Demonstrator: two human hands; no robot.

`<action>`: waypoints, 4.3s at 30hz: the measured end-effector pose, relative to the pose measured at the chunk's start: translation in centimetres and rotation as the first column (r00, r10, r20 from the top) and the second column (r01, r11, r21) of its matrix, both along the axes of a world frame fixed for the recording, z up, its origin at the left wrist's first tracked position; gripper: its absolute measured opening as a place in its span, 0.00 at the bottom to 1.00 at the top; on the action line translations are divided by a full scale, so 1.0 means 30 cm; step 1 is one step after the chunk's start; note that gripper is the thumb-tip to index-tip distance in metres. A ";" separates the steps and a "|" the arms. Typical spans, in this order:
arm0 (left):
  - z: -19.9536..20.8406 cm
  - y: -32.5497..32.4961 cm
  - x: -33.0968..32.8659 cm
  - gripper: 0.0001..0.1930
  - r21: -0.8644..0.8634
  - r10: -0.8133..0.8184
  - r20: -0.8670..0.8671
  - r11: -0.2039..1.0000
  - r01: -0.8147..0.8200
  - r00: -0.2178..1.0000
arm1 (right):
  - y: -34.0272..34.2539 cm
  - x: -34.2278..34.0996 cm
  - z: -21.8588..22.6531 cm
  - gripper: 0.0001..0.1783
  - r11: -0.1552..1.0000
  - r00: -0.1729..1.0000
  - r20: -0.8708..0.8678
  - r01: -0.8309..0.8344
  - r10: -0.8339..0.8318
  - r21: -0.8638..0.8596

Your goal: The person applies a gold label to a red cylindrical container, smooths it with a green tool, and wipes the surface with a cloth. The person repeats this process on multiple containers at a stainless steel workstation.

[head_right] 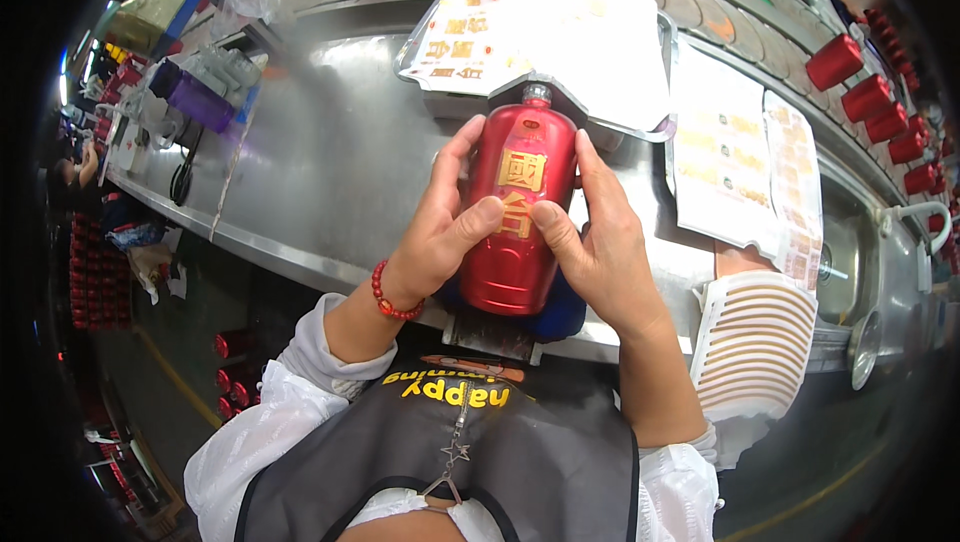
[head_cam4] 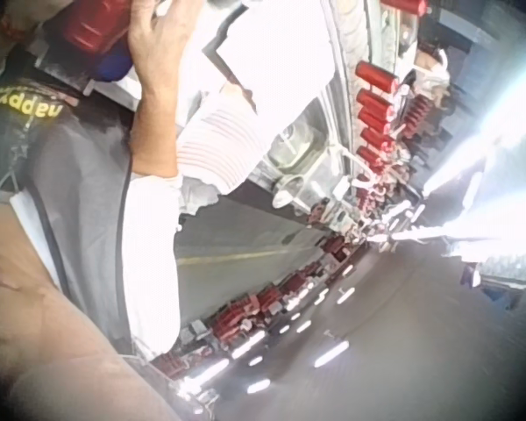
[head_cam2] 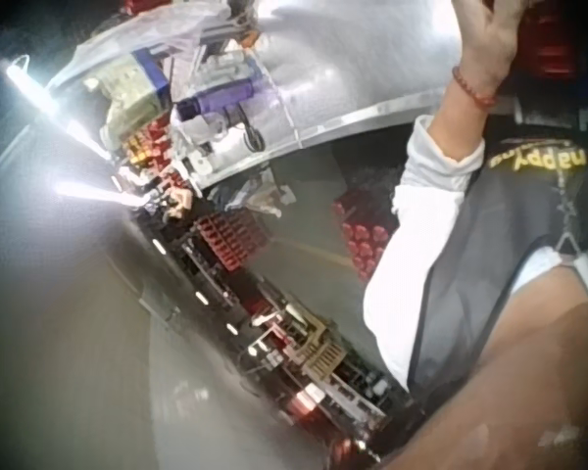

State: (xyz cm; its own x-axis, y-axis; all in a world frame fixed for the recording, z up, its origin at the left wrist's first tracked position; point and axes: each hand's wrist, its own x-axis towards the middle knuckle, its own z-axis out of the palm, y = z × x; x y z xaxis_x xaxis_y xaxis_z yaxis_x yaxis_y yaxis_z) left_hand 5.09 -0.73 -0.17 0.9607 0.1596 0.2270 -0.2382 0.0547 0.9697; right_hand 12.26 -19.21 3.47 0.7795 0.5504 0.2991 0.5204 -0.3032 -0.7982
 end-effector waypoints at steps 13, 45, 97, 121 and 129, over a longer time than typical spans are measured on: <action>0.092 0.045 0.179 0.17 0.178 0.165 0.029 0.970 -0.168 0.986 | 0.003 0.000 0.006 0.42 1.000 0.997 -0.068 -0.018 0.019 0.021; 0.097 0.067 0.217 0.09 0.382 0.140 0.139 0.906 -0.184 0.980 | -0.004 0.000 0.004 0.44 0.999 0.997 -0.072 -0.041 0.041 -0.003; 0.008 0.030 0.017 0.36 0.429 0.128 0.254 0.873 -0.230 0.959 | -0.025 0.011 -0.054 0.48 0.984 0.969 -0.210 -0.095 0.126 0.150; 0.094 0.134 0.106 0.29 0.836 -0.260 0.465 0.443 -0.323 0.846 | 0.087 0.296 0.286 0.12 0.914 0.945 0.004 -0.315 0.326 -0.255; 0.088 0.153 0.152 0.25 0.789 -0.250 0.497 0.528 -0.313 0.831 | 0.048 0.297 0.196 0.10 0.997 0.997 -0.014 -0.071 0.071 -0.034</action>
